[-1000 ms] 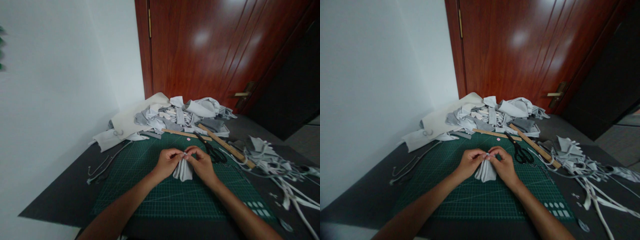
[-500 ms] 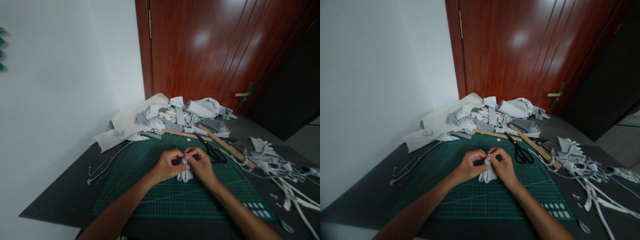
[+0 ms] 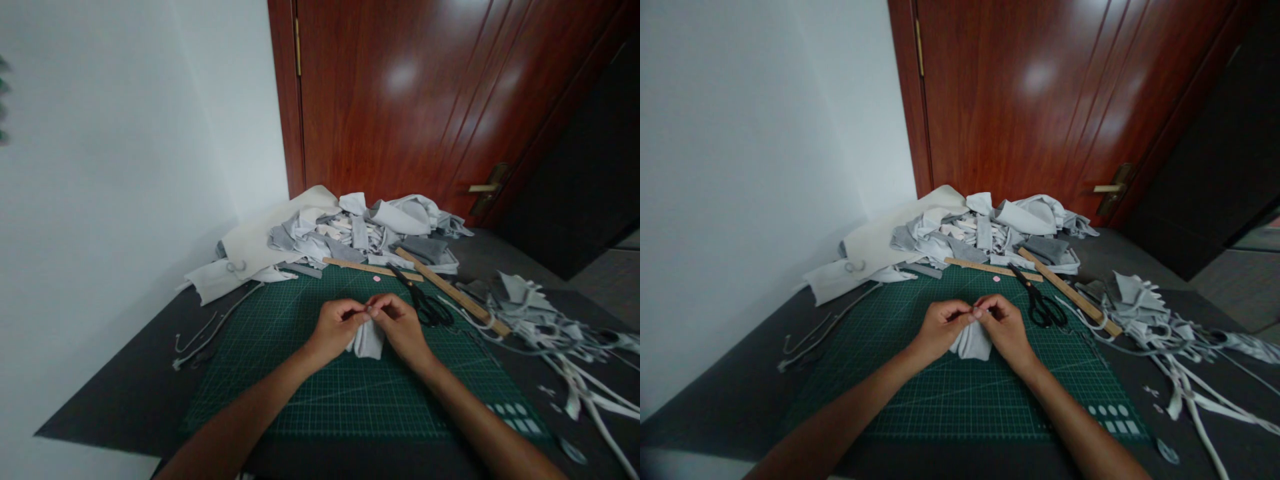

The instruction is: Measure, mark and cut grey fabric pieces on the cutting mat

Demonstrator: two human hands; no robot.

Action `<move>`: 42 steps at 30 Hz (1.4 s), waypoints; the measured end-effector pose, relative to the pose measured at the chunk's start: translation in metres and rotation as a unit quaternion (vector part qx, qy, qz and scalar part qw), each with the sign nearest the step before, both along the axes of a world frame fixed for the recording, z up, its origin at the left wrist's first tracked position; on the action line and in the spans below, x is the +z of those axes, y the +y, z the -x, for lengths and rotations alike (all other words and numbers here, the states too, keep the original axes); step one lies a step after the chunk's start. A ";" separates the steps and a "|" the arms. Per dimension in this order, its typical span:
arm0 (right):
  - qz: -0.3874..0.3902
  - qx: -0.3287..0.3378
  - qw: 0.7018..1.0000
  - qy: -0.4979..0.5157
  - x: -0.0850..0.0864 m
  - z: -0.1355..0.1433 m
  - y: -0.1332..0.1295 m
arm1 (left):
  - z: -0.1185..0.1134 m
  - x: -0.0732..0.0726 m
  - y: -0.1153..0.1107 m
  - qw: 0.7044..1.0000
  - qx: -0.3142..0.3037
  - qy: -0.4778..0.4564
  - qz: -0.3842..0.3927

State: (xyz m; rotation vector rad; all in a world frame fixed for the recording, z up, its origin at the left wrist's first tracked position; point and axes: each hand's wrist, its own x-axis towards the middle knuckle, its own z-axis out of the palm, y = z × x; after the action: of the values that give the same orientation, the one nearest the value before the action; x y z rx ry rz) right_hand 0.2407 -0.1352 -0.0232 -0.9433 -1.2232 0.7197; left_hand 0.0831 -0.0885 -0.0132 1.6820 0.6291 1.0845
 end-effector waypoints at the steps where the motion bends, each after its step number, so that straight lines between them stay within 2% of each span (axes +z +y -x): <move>1: -0.004 0.009 1.000 -0.003 0.000 0.000 -0.001 | -0.001 -0.001 0.000 1.000 0.000 -0.011 0.019; 6: -0.031 0.031 0.999 -0.020 0.001 0.000 -0.005 | -0.002 0.002 0.001 0.998 0.003 -0.045 0.041; 19: -0.059 -0.027 0.994 -0.091 -0.002 0.000 -0.006 | 0.001 0.006 0.001 0.999 -0.005 -0.029 0.041; 24: -0.055 -0.017 0.994 -0.091 -0.001 0.001 -0.007 | -0.001 0.004 0.000 0.999 0.001 -0.024 0.035; 34: -0.044 0.021 0.998 -0.050 0.003 0.006 -0.011 | 0.000 0.005 -0.002 0.984 -0.038 -0.091 0.152; 39: -0.013 0.045 0.999 -0.017 0.005 0.004 -0.012 | -0.001 0.006 -0.004 0.973 -0.043 -0.110 0.199; 42: -0.002 0.052 0.999 -0.010 0.005 0.004 -0.012 | -0.002 0.008 -0.006 0.971 -0.037 -0.116 0.204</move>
State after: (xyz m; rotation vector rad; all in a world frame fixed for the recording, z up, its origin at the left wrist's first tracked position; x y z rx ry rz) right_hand 0.2369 -0.1473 -0.0182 -0.8903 -1.2984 0.7917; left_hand 0.0854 -0.0945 -0.0056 1.1960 0.5867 1.0004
